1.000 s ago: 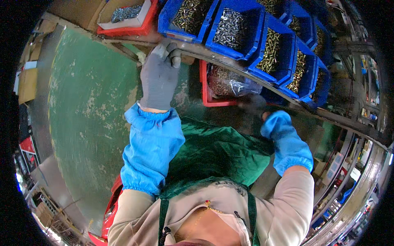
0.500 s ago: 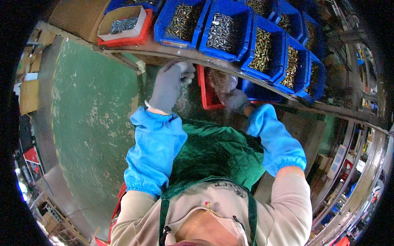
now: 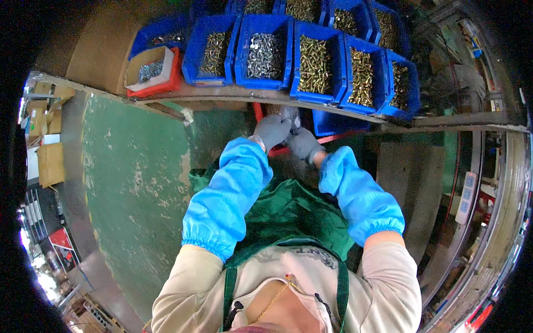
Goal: The person assembles and secures internal circuit board components within an electronic power supply housing by driving screws with an electric screwdriver.
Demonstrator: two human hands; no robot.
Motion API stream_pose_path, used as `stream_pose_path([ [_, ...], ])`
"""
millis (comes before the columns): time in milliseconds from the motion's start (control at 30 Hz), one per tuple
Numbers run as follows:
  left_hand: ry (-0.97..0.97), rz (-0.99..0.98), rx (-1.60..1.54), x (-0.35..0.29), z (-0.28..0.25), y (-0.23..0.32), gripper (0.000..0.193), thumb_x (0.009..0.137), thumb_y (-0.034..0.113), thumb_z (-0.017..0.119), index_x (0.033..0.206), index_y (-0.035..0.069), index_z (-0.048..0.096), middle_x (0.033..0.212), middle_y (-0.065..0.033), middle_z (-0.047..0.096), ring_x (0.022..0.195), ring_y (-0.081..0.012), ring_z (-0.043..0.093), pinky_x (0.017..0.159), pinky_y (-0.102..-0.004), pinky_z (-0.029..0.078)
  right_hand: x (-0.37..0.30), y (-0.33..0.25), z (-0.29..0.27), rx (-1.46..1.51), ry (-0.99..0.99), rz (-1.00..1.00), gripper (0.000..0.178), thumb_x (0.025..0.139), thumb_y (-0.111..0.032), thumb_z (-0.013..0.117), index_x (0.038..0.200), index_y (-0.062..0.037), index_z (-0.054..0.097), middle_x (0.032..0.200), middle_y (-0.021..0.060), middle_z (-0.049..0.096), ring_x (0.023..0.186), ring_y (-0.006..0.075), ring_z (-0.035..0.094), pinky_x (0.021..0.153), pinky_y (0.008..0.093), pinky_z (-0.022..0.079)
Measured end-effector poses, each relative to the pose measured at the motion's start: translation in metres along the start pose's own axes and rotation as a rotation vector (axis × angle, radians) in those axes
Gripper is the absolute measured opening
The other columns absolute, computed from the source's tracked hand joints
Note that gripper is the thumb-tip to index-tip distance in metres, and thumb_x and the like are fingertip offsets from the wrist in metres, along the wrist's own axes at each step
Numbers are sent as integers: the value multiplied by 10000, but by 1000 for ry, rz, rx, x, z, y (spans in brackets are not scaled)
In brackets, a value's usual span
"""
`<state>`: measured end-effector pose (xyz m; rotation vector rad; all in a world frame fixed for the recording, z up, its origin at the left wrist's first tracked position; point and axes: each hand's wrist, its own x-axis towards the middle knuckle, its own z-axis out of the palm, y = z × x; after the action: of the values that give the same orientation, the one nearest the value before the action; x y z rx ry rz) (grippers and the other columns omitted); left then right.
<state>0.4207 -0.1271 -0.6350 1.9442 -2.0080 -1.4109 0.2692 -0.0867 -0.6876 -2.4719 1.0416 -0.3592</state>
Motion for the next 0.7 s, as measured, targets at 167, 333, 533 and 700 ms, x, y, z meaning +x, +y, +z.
stream_pose_path([
  [167,206,282,-327,-21,0,17,342,882,270,509,969,-27,653,907,-199,668,846,-303,642,785,-410,496,1,-55,-78,655,-73,781,329,947,-310,532,840,-26,658,729,69,615,648,193,565,582,344,431],
  [333,-39,290,-658,-62,-22,18,205,912,128,525,1023,-4,636,877,-73,652,819,-126,582,728,-312,482,-14,-94,-128,1099,-5,775,252,927,-273,607,885,-31,665,667,-62,506,580,39,429,489,238,342],
  [533,56,460,-787,-115,-39,31,249,903,217,552,824,-5,633,656,-106,598,619,-154,576,582,-333,469,-21,-132,-134,1305,-149,813,166,911,-208,630,991,-70,675,711,-83,535,601,32,441,525,193,350],
  [700,47,442,-891,-153,-59,54,232,920,130,542,1066,-20,642,940,-51,649,870,-113,582,780,-280,480,-20,-167,-188,1520,-125,845,273,892,-257,643,1068,-48,642,846,-32,591,704,54,507,607,212,412],
])
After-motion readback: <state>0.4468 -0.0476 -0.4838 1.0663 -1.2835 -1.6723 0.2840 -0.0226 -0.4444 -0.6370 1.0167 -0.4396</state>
